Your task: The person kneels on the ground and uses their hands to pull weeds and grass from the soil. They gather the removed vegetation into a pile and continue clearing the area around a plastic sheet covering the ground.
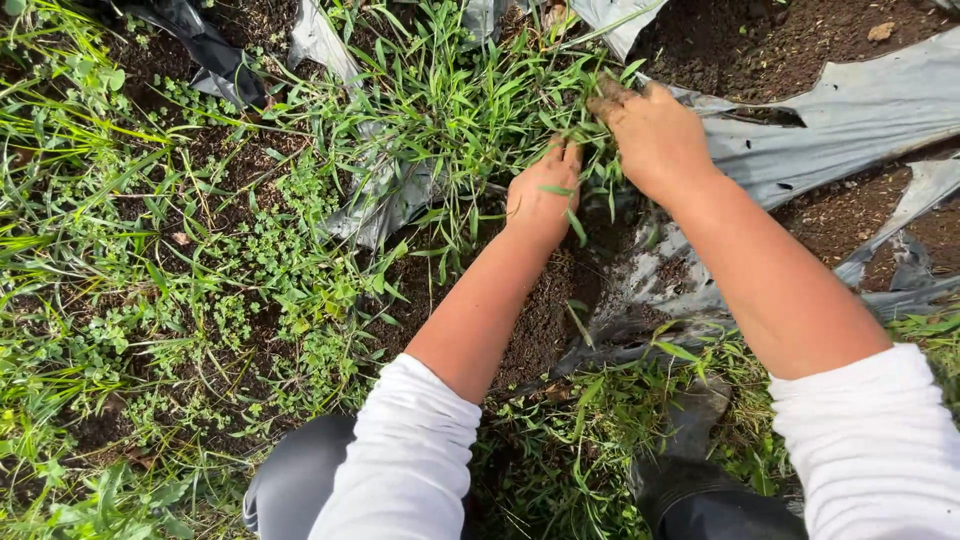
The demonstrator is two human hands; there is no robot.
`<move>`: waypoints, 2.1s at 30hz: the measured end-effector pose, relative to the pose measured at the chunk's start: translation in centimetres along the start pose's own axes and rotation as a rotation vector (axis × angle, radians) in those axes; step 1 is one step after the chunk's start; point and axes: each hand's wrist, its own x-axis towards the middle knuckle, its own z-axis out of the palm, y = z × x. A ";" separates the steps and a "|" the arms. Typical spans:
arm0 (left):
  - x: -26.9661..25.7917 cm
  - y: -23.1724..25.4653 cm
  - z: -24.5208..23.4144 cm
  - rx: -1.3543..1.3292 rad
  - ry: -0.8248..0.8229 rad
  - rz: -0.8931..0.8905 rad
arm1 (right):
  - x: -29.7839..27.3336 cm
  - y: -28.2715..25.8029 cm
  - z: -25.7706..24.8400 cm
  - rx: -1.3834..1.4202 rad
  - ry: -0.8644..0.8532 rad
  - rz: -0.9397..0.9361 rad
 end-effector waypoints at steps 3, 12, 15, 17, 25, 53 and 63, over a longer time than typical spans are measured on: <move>0.6 -0.3 0.5 0.166 -0.108 0.060 | 1.0 -0.2 0.4 0.091 0.021 0.083; 5.1 0.1 -2.2 -0.132 0.205 -0.175 | -1.5 -0.1 -4.5 0.345 -0.281 0.189; 7.5 -0.4 -2.1 -0.073 0.110 -0.208 | -3.7 1.0 -3.0 0.442 -0.328 0.279; 8.1 -0.2 -2.2 -0.047 0.116 -0.257 | -4.7 1.8 -1.0 0.468 -0.025 0.241; 10.5 -0.6 -3.3 0.178 -0.045 -0.325 | 3.7 -2.7 -1.3 -0.146 -0.283 0.194; 0.9 0.9 -4.3 0.084 0.063 0.010 | 1.4 -1.5 -4.7 0.197 -0.355 0.169; 13.8 -2.3 1.1 0.381 0.142 -0.124 | 0.2 -1.2 -0.6 0.075 0.200 0.008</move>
